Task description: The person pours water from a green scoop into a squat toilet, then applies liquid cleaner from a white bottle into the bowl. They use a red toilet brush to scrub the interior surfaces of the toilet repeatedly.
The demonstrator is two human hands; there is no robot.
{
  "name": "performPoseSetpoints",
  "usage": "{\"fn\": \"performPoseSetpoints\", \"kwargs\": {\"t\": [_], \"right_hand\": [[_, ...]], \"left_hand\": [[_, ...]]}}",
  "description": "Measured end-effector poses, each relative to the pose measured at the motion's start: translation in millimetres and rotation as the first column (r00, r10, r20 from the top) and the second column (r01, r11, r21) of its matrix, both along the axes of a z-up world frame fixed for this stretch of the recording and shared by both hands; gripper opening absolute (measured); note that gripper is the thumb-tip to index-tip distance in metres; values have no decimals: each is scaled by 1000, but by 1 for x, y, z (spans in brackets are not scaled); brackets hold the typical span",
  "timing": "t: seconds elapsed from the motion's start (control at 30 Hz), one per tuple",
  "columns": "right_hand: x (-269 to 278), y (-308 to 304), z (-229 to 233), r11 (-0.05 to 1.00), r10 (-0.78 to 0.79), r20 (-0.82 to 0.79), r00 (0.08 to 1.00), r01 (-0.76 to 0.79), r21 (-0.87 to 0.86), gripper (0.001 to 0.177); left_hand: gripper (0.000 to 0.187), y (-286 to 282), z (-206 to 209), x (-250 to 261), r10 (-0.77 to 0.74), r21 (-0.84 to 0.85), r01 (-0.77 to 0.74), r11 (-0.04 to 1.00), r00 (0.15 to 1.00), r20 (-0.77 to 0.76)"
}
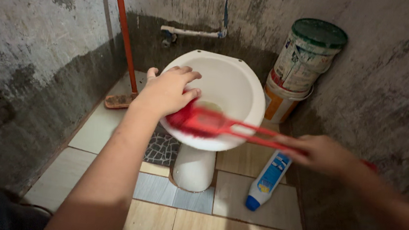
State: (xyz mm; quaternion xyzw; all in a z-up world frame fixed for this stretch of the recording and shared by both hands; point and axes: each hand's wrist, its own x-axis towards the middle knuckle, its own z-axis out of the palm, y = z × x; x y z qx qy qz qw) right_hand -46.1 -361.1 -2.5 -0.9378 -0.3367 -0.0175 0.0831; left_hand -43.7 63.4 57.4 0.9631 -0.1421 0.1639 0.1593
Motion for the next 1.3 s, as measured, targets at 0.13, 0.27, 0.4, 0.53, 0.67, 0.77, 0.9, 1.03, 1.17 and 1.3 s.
{"fn": "performPoseSetpoints", "kwargs": {"t": [0.13, 0.27, 0.4, 0.53, 0.67, 0.77, 0.9, 1.03, 1.17, 1.3], "right_hand": [[-14, -23, -21, 983, -173, -4, 985, 173, -59, 58], [-24, -19, -32, 987, -143, -78, 987, 148, 65, 59], [-30, -22, -28, 957, -266, -153, 952, 279, 72, 54], [-31, -31, -24, 985, -110, -85, 990, 120, 124, 56], [-26, -4, -17, 995, 0, -35, 999, 3, 96, 51], [-33, 53, -13, 994, -80, -61, 995, 84, 70, 53], [-61, 99, 1, 987, -156, -86, 984, 158, 12, 79], [-70, 80, 3, 961, -235, -33, 971, 227, -160, 78], [-49, 73, -11, 971, -223, 74, 972, 228, -72, 76], [-46, 91, -35, 997, -34, 173, 984, 22, 68, 61]], "left_hand": [[42, -13, -3, 0, -36, 9, 36, 999, 999, -8], [47, -21, -5, 1, -84, 13, 84, 996, 996, 10], [68, -20, -5, -3, -117, 31, 118, 993, 993, -32], [100, -15, -1, 0, -273, -134, 255, 958, 951, -147], [77, -21, -1, -9, -262, -173, 233, 957, 950, -169], [76, -25, 8, -15, -232, -115, 211, 971, 948, -218], [75, -14, 16, -23, -167, -68, 153, 986, 922, -349], [75, -31, -9, -29, -273, 9, 278, 961, 951, -146], [76, -47, -2, -11, -242, 63, 245, 968, 969, -48], [86, -44, 30, -22, -21, 448, 153, 881, 959, -284]]}}
